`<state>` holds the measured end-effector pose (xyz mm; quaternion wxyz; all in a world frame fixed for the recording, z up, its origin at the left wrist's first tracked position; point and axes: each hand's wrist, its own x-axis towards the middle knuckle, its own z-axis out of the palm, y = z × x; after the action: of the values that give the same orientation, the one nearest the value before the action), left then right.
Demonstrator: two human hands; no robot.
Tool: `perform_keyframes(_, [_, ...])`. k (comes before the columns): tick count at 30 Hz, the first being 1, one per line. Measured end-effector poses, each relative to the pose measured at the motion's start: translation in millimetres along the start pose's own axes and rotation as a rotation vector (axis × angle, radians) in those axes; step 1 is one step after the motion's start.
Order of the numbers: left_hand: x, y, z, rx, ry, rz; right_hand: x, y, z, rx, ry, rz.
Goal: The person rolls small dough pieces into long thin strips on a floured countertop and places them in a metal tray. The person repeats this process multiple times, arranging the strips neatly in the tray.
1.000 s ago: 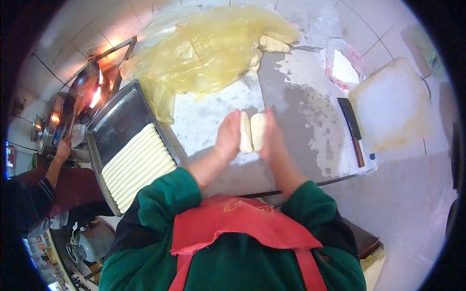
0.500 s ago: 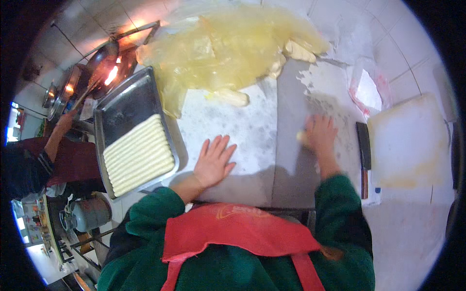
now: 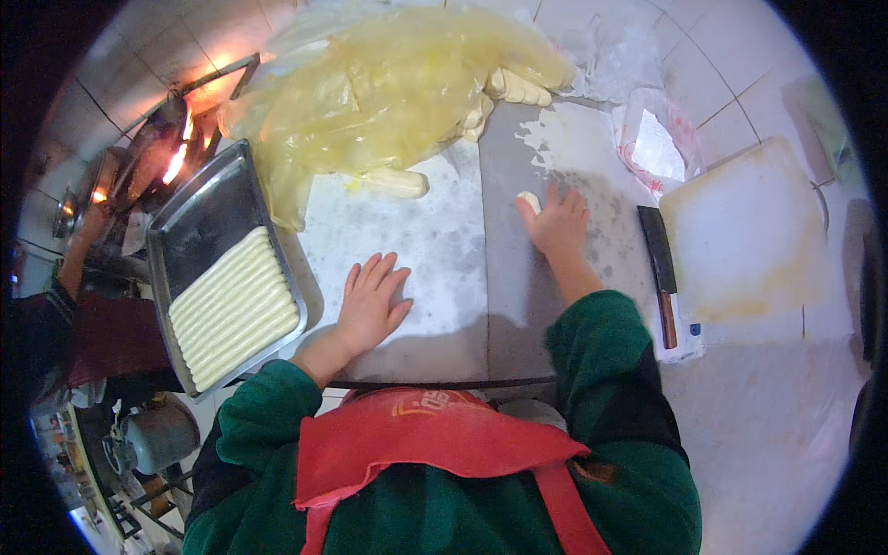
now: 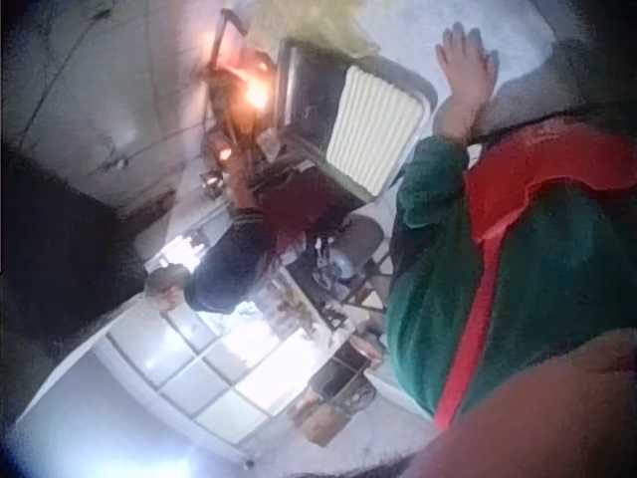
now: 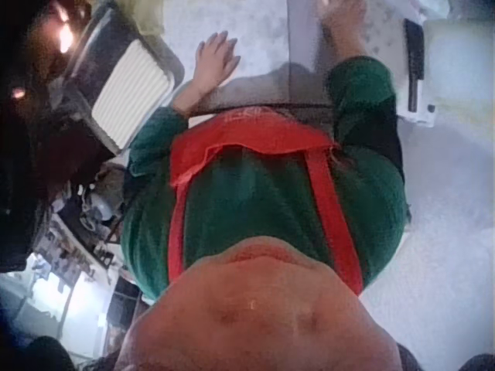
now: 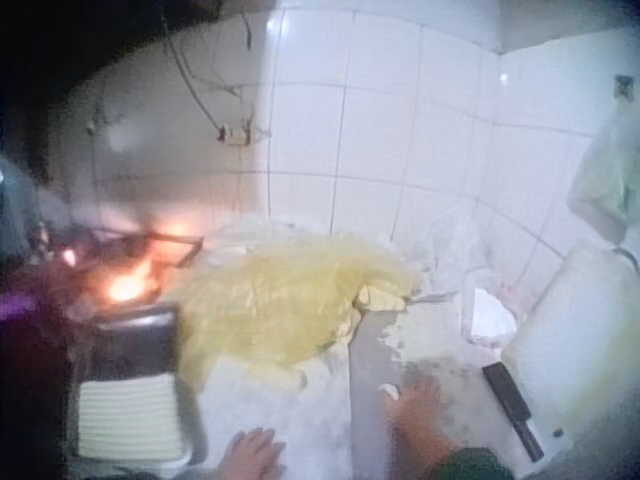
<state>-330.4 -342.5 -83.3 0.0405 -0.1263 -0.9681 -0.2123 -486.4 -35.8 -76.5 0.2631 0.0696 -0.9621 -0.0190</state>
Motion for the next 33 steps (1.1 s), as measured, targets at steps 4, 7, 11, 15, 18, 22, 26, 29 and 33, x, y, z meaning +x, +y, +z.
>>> perform_keyframes(4, [32,22,-19,-0.333,-0.001,0.043,-11,-32,-14,0.658,-0.379,0.033])
perform_keyframes(7, [64,57,-24,-0.653,-0.162,0.126,-16,-81,-61,1.431,-0.394,0.498])
perform_keyframes(11, [72,90,3,-1.117,-0.604,-0.344,-1,-78,-92,2.136,-0.534,0.802])
perform_keyframes(15, [16,73,24,-0.899,-0.687,-0.24,-5,-2,-61,2.117,-0.592,1.018])
perform_keyframes(18, [-13,37,1,-0.16,-0.221,-0.019,-29,17,-46,0.935,-0.387,0.286])
perform_keyframes(22, [27,27,-44,0.184,0.075,0.241,-42,0,-34,0.784,-0.559,0.171])
perform_keyframes(26, [94,62,-27,-0.56,-0.375,-0.047,-50,-75,-61,0.687,-0.385,-0.106])
perform_keyframes(29, [25,85,-28,0.209,-0.109,0.349,-101,-71,-96,0.329,-0.401,-0.395])
perform_keyframes(33, [2,68,-38,0.331,-0.355,0.194,-109,-41,-109,0.223,-0.425,-0.258])
